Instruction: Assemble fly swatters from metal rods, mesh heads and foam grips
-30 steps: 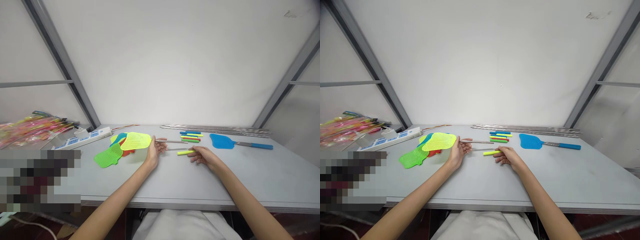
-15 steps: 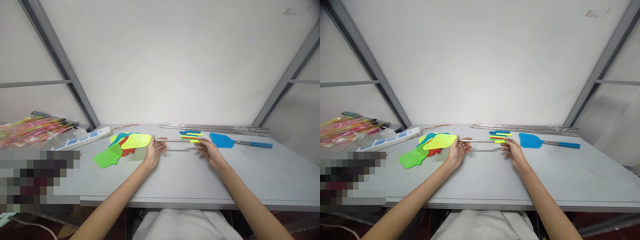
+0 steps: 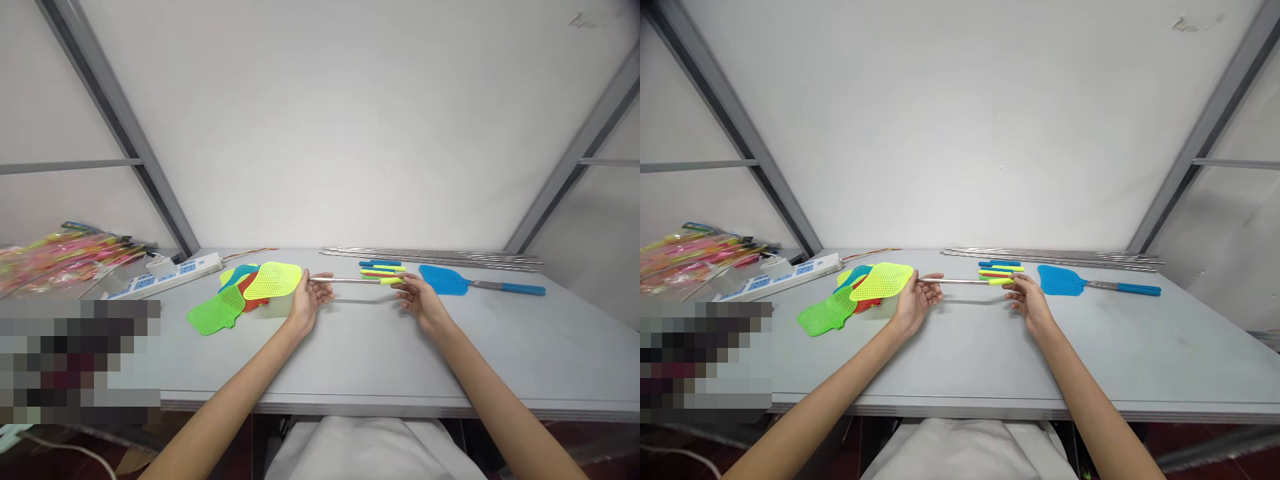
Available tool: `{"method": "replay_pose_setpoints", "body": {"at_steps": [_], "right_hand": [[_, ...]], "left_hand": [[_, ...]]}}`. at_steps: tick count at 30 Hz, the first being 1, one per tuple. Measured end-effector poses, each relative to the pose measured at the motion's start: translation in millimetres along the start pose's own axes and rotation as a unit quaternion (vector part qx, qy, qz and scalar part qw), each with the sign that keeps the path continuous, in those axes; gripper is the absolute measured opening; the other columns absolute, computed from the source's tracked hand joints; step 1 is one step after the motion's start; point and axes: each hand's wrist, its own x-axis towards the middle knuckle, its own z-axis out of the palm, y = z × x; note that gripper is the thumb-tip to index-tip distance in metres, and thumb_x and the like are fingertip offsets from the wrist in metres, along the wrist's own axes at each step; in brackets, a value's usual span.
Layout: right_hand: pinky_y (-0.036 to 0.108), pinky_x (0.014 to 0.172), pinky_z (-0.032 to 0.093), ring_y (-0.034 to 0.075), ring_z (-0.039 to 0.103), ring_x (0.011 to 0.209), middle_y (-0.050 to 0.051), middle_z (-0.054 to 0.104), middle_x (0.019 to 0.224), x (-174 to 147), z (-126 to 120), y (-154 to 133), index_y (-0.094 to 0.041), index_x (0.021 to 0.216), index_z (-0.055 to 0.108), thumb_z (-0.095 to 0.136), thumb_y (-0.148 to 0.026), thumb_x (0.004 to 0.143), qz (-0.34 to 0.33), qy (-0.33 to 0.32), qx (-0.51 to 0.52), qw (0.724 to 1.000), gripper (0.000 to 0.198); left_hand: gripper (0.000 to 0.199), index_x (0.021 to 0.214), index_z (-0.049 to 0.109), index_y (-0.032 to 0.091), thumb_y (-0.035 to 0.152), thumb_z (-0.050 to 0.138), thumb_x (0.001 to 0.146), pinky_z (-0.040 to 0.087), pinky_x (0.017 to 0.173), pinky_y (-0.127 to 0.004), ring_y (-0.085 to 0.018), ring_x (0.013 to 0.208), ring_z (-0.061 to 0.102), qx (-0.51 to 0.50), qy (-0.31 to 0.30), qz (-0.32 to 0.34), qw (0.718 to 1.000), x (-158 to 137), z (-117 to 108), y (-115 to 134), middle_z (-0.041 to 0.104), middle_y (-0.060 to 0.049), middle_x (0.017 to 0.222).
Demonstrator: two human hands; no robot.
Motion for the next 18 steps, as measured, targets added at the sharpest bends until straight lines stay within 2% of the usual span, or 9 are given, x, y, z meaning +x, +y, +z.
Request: {"method": "replay_pose_setpoints", "body": {"at_steps": [8,18], "right_hand": [[0.017,0.041,0.04,0.011,0.056,0.059,0.002,0.06,0.083,-0.6,-1.9,0.2,-0.022,0.087,0.056,0.049,-0.028,0.068,-0.029,-0.006,0.001,1.0,0.021],[0.017,0.038,0.038,0.012,0.057,0.061,0.003,0.059,0.085,-0.7,-1.9,0.9,-0.022,0.09,0.055,0.048,-0.028,0.067,-0.049,0.011,-0.012,0.999,0.025]], "left_hand": [[0.037,0.09,0.056,0.013,0.043,0.043,0.072,0.034,0.048,-0.021,-0.01,0.054,0.052,0.035,-0.013,0.027,0.999,-2.1,4.0,2.1,0.053,-0.002,0.062],[0.038,0.093,0.055,0.015,0.044,0.041,0.074,0.035,0.048,-0.021,-0.01,0.055,0.051,0.066,-0.017,0.041,0.997,-4.2,7.3,5.6,0.055,-0.002,0.066]]}}
